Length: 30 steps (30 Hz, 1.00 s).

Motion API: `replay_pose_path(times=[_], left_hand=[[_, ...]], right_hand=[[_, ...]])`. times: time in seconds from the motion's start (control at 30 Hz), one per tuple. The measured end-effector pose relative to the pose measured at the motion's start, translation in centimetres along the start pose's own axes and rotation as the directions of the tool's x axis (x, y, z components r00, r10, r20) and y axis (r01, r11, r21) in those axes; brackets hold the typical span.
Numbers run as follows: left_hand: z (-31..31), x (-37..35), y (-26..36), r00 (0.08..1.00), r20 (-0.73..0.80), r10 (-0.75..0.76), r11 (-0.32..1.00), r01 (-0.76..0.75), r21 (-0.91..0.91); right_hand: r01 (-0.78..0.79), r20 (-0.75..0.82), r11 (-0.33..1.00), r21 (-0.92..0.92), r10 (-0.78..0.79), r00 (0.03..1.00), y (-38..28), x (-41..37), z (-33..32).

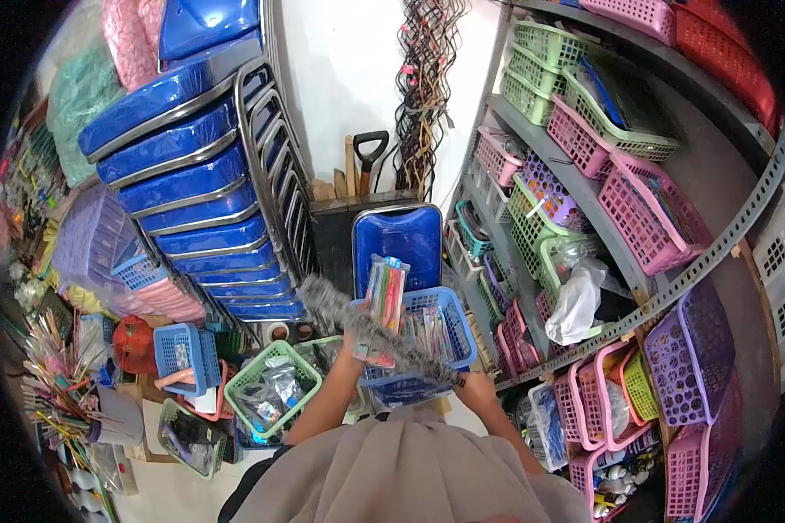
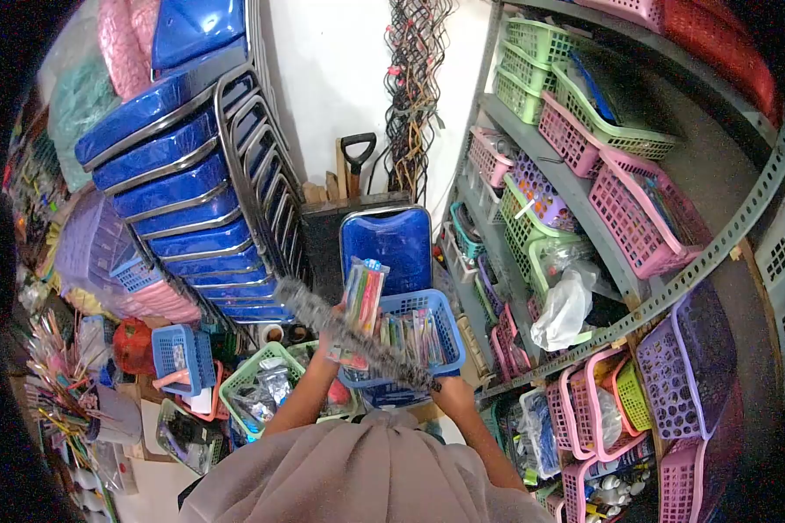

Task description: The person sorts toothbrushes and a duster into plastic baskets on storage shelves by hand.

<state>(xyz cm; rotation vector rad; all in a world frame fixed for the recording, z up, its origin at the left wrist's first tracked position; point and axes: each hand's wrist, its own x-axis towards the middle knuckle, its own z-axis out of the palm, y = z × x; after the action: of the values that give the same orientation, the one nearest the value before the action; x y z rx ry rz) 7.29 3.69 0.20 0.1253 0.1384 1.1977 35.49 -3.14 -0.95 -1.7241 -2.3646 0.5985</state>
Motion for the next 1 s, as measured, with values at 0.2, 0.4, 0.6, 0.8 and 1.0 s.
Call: replay_pose_path(times=[0.2,0.4,0.6,0.8,1.0], left_hand=[[0.1,-1.9,0.7,0.995,-0.078,0.059,0.998,-0.06,-0.003],[-9.5,-3.8,2.0,0.897,-0.288,0.336,0.942,-0.317,0.112],[-4.6,-8.3,2.1,0.906,-0.279,0.319,0.948,-0.299,0.111],[-4.4,-10.8,2.4,0.847,-0.315,0.428,0.903,-0.416,0.11],[-6.5,-11.6,3.0,0.873,-0.298,0.385,0.923,-0.367,0.117]], right_hand=[[0.091,0.122,0.995,0.047,-0.096,0.988,-1.9,0.4,0.3],[0.062,0.023,0.981,0.184,-0.068,0.997,0.6,3.9,2.9],[-0.213,0.217,0.959,0.185,0.171,0.961,2.4,7.5,5.8],[-0.086,0.329,0.979,-0.184,0.143,0.933,4.2,10.3,10.8],[-0.019,0.165,0.945,-0.327,0.077,0.983,4.8,14.0,13.3]])
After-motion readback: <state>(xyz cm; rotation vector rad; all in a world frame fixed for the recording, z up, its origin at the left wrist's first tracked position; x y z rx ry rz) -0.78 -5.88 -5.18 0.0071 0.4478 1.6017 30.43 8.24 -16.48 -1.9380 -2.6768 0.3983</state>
